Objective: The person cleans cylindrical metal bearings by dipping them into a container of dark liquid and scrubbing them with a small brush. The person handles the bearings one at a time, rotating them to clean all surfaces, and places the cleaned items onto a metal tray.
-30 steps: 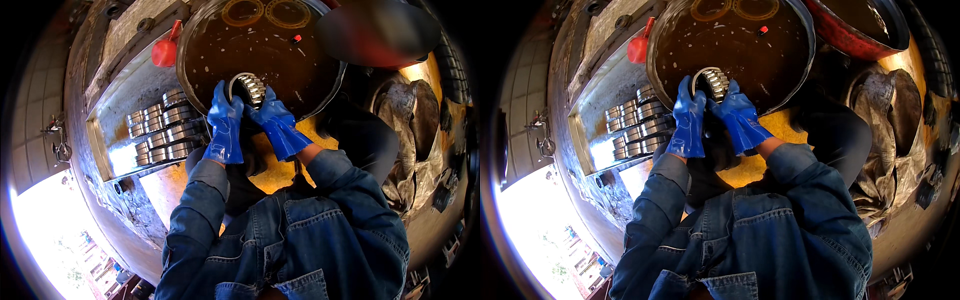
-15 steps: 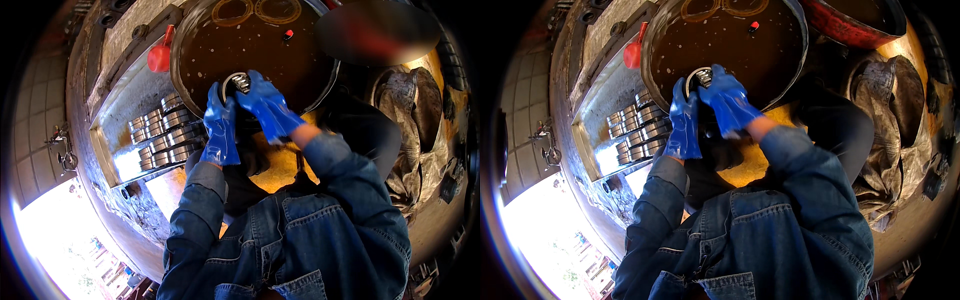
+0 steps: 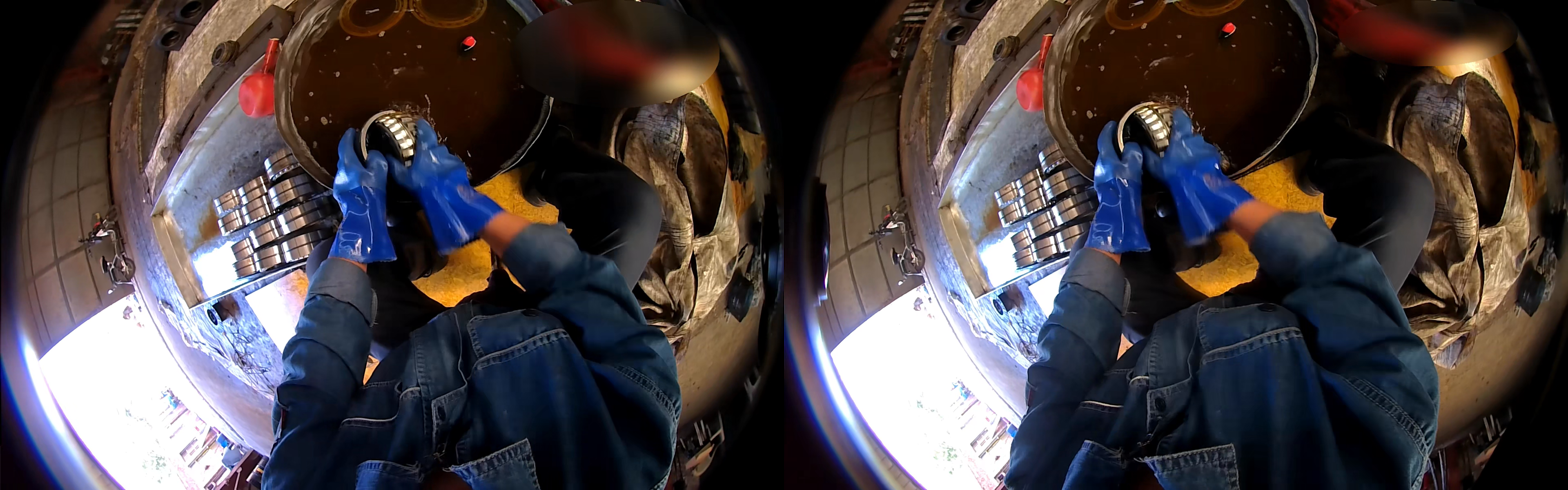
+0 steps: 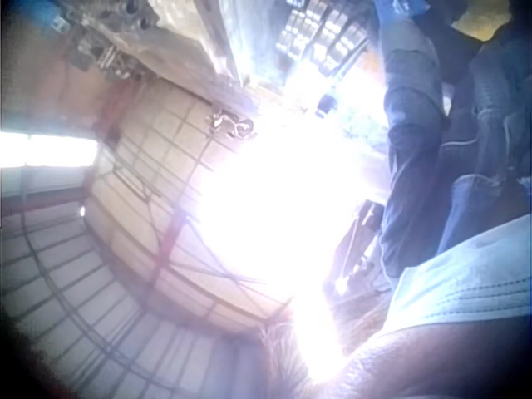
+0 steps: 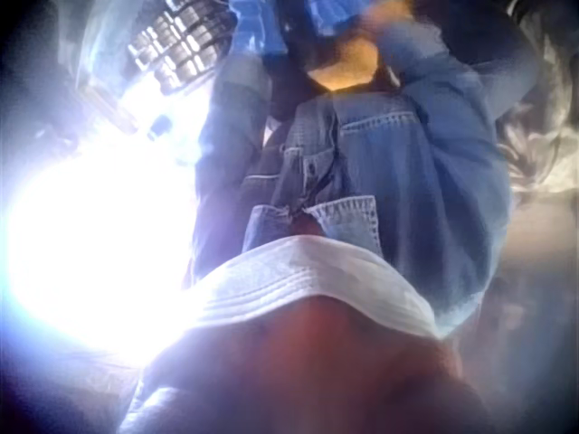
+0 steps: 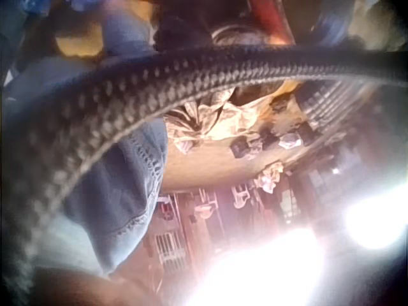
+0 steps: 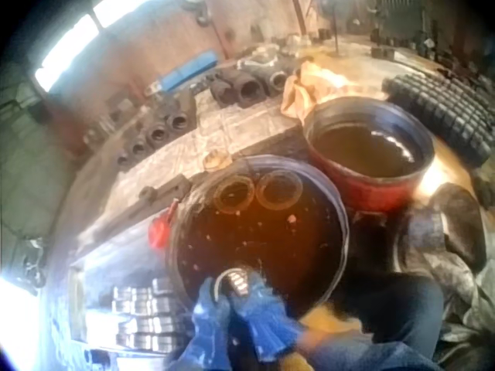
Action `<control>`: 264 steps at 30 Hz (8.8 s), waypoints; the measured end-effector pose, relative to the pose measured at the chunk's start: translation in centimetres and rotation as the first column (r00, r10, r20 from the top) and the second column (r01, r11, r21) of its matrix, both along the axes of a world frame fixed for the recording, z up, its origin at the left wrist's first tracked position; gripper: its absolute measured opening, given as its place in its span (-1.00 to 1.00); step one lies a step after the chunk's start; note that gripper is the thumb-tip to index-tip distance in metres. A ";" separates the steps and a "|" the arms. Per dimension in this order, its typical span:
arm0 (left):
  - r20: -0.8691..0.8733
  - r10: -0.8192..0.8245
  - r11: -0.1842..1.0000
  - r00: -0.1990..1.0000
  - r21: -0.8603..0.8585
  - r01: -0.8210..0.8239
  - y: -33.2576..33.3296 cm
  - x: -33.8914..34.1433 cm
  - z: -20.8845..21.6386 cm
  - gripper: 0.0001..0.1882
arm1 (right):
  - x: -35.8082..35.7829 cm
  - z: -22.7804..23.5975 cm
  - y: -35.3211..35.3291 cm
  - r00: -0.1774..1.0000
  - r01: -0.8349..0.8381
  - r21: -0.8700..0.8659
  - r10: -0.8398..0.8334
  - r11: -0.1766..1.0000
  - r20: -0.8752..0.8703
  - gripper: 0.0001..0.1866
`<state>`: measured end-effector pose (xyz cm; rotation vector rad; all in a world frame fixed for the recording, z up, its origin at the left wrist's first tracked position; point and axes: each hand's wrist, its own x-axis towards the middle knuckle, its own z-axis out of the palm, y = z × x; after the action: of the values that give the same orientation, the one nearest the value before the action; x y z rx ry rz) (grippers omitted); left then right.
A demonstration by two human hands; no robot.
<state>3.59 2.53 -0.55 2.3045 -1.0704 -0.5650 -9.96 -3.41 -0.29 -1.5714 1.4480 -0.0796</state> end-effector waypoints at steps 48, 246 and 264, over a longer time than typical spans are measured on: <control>0.113 -0.055 0.996 0.992 -0.065 0.063 0.4 0.6 -1.0 -0.33 | -2.2 -9.0 -20.4 0.987 0.147 -0.080 -0.141 0.986 0.077 -0.49; 0.105 0.084 0.987 0.991 0.129 -0.098 0.2 0.1 -1.7 -0.21 | 1.4 0.5 -4.7 0.971 -0.217 0.000 0.216 0.976 0.103 -0.26; -0.001 0.076 0.945 0.997 0.318 -0.071 -1.1 0.3 -0.9 -0.11 | 3.3 -0.8 -8.0 0.921 -0.338 -0.150 0.359 0.929 0.151 -0.28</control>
<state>3.89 1.40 -1.47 2.6006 -0.9375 -0.7703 -6.68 -11.41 -1.04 -1.8522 1.0244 -0.0947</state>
